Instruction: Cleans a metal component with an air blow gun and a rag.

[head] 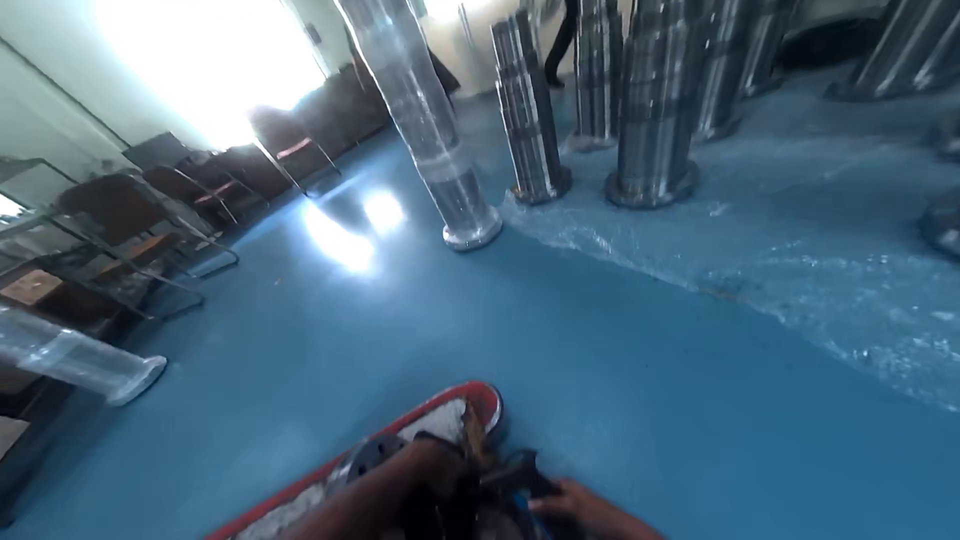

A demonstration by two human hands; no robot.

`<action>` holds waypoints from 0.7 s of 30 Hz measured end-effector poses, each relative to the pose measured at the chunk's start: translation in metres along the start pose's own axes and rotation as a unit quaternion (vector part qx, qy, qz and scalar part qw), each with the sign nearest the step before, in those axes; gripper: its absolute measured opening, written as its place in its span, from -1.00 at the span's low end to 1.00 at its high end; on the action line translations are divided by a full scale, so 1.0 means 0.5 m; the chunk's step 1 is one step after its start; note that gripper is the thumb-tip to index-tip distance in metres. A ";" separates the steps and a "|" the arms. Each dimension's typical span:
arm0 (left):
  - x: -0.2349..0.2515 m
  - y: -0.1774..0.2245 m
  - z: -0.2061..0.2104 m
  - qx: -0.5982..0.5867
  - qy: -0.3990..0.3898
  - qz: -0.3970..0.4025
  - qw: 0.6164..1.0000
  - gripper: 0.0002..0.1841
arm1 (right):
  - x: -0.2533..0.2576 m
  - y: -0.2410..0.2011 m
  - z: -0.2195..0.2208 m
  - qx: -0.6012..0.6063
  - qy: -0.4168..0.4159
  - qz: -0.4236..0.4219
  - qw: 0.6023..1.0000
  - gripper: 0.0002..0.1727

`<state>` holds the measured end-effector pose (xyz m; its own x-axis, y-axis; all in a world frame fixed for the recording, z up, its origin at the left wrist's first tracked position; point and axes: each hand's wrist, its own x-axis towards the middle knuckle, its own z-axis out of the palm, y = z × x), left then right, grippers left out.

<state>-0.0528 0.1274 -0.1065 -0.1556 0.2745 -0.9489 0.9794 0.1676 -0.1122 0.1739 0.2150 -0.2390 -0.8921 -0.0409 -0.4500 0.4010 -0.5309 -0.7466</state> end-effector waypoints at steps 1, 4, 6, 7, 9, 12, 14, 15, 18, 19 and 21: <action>-0.008 0.005 -0.005 0.006 -0.004 -0.003 1.000 -0.53 | -0.001 -0.008 -0.005 -0.007 -0.010 0.010 1.000 -0.66; 0.007 -0.008 -0.007 0.000 -0.015 0.028 0.999 -0.56 | -0.006 -0.022 0.000 0.000 -0.021 0.026 0.999 -0.69; 0.001 -0.008 -0.006 0.017 -0.017 0.047 0.999 -0.58 | -0.006 -0.035 -0.003 -0.003 -0.026 0.032 0.999 -0.71; -0.036 0.023 -0.021 0.043 -0.026 0.028 0.998 -0.58 | -0.005 -0.040 -0.004 -0.006 -0.030 0.036 0.999 -0.71; -0.108 0.092 -0.063 0.061 -0.056 -0.039 0.996 -0.58 | -0.006 -0.046 0.006 -0.008 -0.029 0.042 0.999 -0.73; -0.068 0.060 -0.048 -0.020 -0.018 -0.050 0.998 -0.64 | -0.005 -0.055 0.001 -0.024 -0.032 0.042 0.998 -0.71; 0.008 -0.001 -0.016 -0.031 -0.018 0.009 0.999 -0.60 | 0.001 -0.064 -0.014 -0.024 -0.043 0.051 0.998 -0.71; 0.030 -0.020 -0.003 -0.031 -0.023 0.025 0.999 -0.59 | 0.006 -0.062 -0.017 -0.017 -0.046 0.057 0.997 -0.72; 0.035 -0.025 -0.003 -0.038 -0.028 0.018 0.999 -0.56 | 0.004 -0.061 -0.015 -0.013 -0.048 0.056 0.997 -0.72; 0.035 -0.025 -0.003 -0.041 -0.024 0.022 0.999 -0.57 | 0.002 -0.063 -0.018 -0.020 -0.048 0.051 0.997 -0.72; 0.039 -0.025 0.000 -0.038 -0.021 0.030 0.999 -0.57 | -0.003 -0.065 -0.026 -0.034 -0.048 0.038 0.998 -0.73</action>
<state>-0.0681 0.1305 -0.1235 -0.0903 0.2468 -0.9648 0.9738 0.2247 -0.0337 0.1650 0.2434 -0.2204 -0.8734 -0.1609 -0.4596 0.4779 -0.4647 -0.7455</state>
